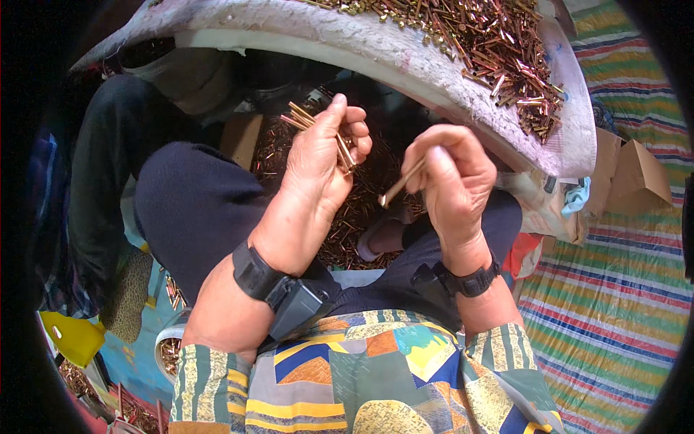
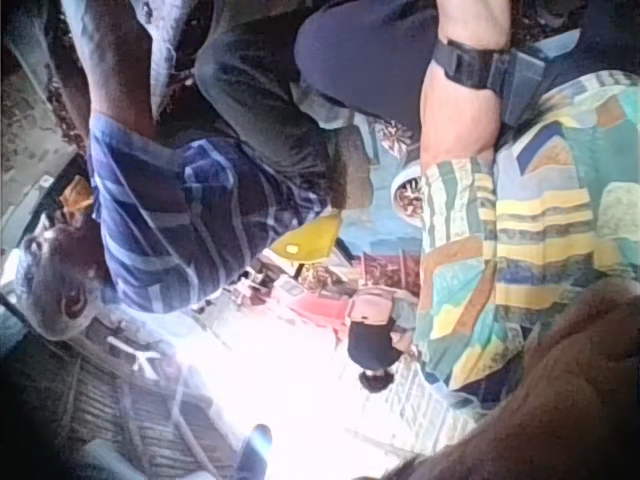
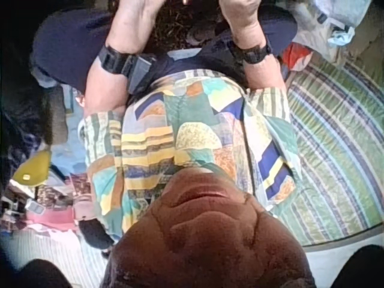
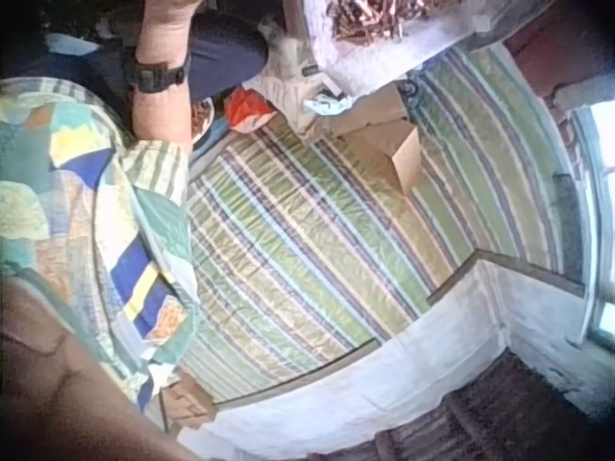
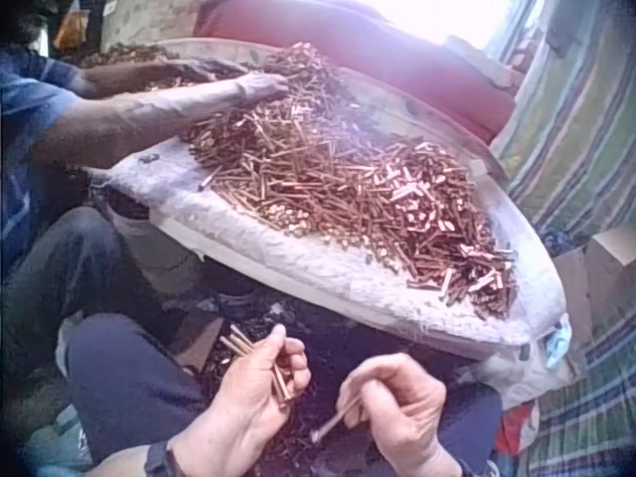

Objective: The person gathers a handful of metal tubes from a pile and then proceeds to insert a small metal piece into the end of each tube one by one.

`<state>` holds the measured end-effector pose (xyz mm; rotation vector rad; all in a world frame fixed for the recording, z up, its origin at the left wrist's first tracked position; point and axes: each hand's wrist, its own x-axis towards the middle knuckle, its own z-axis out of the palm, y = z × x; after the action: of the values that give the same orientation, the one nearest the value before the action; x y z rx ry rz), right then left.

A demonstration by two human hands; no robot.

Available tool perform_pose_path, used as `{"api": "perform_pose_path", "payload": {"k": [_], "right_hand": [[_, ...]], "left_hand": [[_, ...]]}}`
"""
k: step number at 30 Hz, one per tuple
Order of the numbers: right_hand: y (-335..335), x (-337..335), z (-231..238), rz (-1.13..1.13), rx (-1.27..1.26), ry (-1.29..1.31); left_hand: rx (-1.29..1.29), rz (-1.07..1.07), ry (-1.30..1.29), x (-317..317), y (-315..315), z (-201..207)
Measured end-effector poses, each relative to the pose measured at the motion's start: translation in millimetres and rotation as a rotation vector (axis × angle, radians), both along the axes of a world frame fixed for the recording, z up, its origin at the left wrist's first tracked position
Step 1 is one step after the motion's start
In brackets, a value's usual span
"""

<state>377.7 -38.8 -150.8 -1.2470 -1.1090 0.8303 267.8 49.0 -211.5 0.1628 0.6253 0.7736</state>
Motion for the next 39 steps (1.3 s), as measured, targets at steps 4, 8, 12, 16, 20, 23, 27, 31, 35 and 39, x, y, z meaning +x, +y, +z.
{"api": "perform_pose_path", "payload": {"k": [4, 8, 12, 16, 20, 23, 27, 31, 35, 39], "right_hand": [[-0.3, -6.2, -11.7, 0.369, -0.288, -0.112], [4.2, -10.0, -17.9, 0.309, -0.326, -0.040], [4.4, 1.1, -18.4, 0.251, -0.309, 0.051], [-1.5, 7.0, -2.4, 0.296, -0.260, 0.052], [-0.1, 27.0, 14.9, -0.081, -0.025, -0.154], [4.4, 34.6, 13.8, -0.195, 0.036, -0.286], [7.2, 26.8, 5.7, -0.019, 0.002, -0.251], [45.3, 70.6, 9.1, -0.255, 0.040, -0.616], [69.7, 134.4, 20.6, -0.334, 0.041, -1.371], [82.1, 136.8, -1.3, -0.278, -0.180, -1.562]], "left_hand": [[-0.019, 0.050, -0.026, -2.4, 1.2, 5.0], [0.073, -0.077, -0.104, -1.2, -5.2, 6.0], [0.218, -0.208, -0.015, 0.7, -14.9, 17.2], [0.367, -0.120, 0.110, -2.4, -10.3, 15.3], [0.474, -0.253, 0.147, -13.3, -9.2, 22.4], [0.519, -0.447, 0.152, -13.0, -18.5, 25.2], [0.444, -0.414, 0.096, -7.2, -25.8, 17.8], [0.378, -0.301, 0.169, -20.4, -18.6, 14.2], [0.373, -0.350, 0.145, -8.4, -17.6, 16.2], [0.353, -0.339, 0.152, -10.9, -14.5, 13.4]]}}
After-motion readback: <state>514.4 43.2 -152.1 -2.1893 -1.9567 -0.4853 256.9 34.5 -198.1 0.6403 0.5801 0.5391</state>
